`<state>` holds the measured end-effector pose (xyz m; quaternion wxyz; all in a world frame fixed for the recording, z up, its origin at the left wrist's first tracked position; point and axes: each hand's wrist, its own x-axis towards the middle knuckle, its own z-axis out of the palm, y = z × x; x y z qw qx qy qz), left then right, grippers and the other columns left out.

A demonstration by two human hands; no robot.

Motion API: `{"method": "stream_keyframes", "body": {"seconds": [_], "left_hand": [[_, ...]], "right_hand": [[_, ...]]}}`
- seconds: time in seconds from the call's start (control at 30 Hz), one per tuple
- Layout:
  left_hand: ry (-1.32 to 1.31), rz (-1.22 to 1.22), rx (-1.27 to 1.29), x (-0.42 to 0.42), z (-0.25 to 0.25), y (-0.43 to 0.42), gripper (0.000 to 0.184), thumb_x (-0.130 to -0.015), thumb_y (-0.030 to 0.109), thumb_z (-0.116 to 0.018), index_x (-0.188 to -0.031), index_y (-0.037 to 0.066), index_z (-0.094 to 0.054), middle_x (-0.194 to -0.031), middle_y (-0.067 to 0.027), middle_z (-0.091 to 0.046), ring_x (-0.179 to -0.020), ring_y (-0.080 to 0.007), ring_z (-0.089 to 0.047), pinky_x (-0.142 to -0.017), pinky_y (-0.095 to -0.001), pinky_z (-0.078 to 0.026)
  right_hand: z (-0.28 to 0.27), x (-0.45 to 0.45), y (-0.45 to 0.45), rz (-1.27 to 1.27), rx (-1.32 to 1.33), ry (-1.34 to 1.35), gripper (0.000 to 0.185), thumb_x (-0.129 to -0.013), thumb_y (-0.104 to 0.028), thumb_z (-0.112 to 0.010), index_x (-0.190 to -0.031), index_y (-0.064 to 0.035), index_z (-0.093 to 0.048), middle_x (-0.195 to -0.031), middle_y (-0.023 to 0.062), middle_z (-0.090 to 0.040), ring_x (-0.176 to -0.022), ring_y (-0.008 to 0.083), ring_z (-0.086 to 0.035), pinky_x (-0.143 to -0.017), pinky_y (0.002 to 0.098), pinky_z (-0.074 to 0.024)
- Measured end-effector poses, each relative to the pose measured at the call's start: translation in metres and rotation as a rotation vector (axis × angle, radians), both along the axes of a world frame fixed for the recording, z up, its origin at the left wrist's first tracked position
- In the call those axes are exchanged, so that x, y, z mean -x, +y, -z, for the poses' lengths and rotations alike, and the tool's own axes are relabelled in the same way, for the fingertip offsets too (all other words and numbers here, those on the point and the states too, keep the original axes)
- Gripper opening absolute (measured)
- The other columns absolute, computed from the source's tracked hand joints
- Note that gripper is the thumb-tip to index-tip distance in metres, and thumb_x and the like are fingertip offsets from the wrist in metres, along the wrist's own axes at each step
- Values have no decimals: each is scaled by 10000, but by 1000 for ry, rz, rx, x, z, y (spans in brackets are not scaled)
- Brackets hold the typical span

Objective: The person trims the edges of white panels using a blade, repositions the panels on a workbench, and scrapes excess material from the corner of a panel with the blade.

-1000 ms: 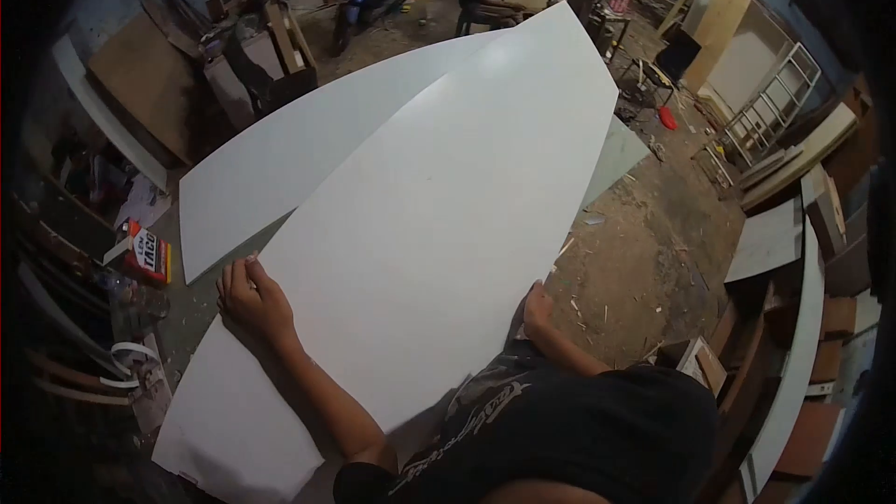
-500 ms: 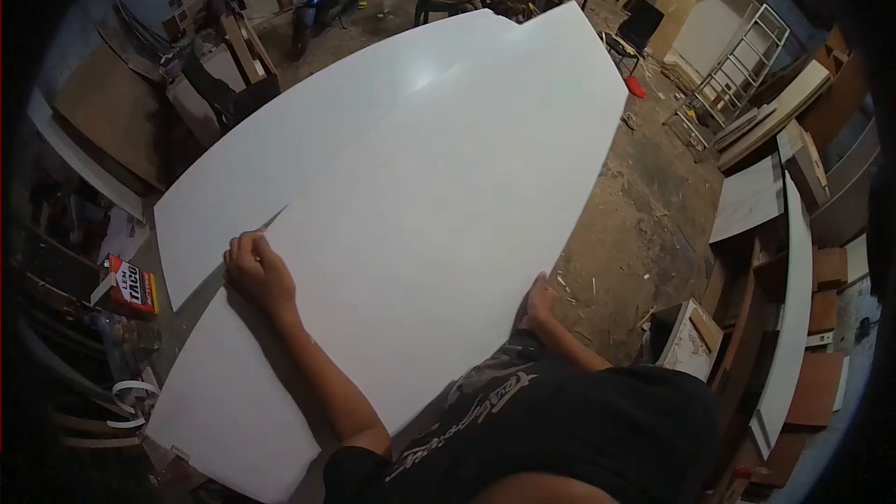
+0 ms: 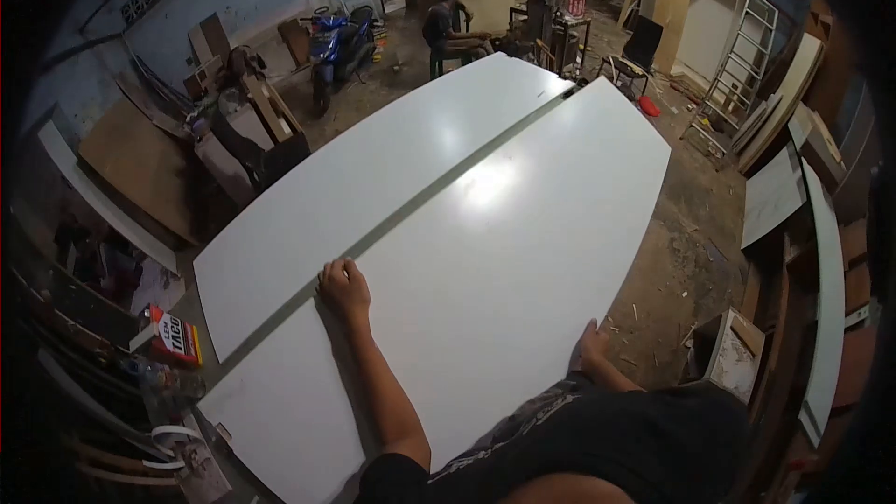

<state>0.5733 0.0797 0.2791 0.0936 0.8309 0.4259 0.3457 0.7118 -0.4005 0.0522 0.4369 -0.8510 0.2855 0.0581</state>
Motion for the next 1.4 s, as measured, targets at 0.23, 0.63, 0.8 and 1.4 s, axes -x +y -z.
{"method": "stream_keyframes", "body": {"seconds": [0.23, 0.63, 0.8, 1.4], "left_hand": [[56, -17, 131, 0, 41, 17, 355, -936, 317, -496, -802, 21, -639, -915, -146, -664, -898, -392, -620, -774, -513, -491], [137, 19, 344, -6, 137, 59, 416, -966, 353, -478, -851, 5, -674, -937, -177, -668, -930, -392, -613, -802, -543, -478], [103, 25, 354, -11, 154, 66, 433, -974, 364, -483, -854, -4, -678, -923, -179, -669, -928, -398, -607, -839, -534, -468], [608, -285, 207, 90, 147, -23, 607, -1017, 451, -392, -1557, 204, -267, -1624, -52, -238, -1496, -249, -218, -1160, -633, -178]], "right_hand": [[6, 5, 4, 40, 111, -125, 665, -946, -511, -530, -928, 138, -670, -884, 325, -678, -877, 454, -674, -810, 490, -503], [-21, 10, 23, -56, 159, -59, 630, -991, -465, -515, -1132, 143, -602, -1122, 326, -647, -1061, 437, -636, -901, 459, -489], [15, 1, 9, -13, 216, -35, 578, -963, -436, -566, -1039, 131, -644, -1019, 326, -667, -974, 441, -661, -869, 476, -504], [-41, 9, 73, -160, 151, 76, 601, -979, -434, -519, -1156, 137, -577, -1103, 343, -635, -1100, 441, -619, -937, 492, -476]]}}
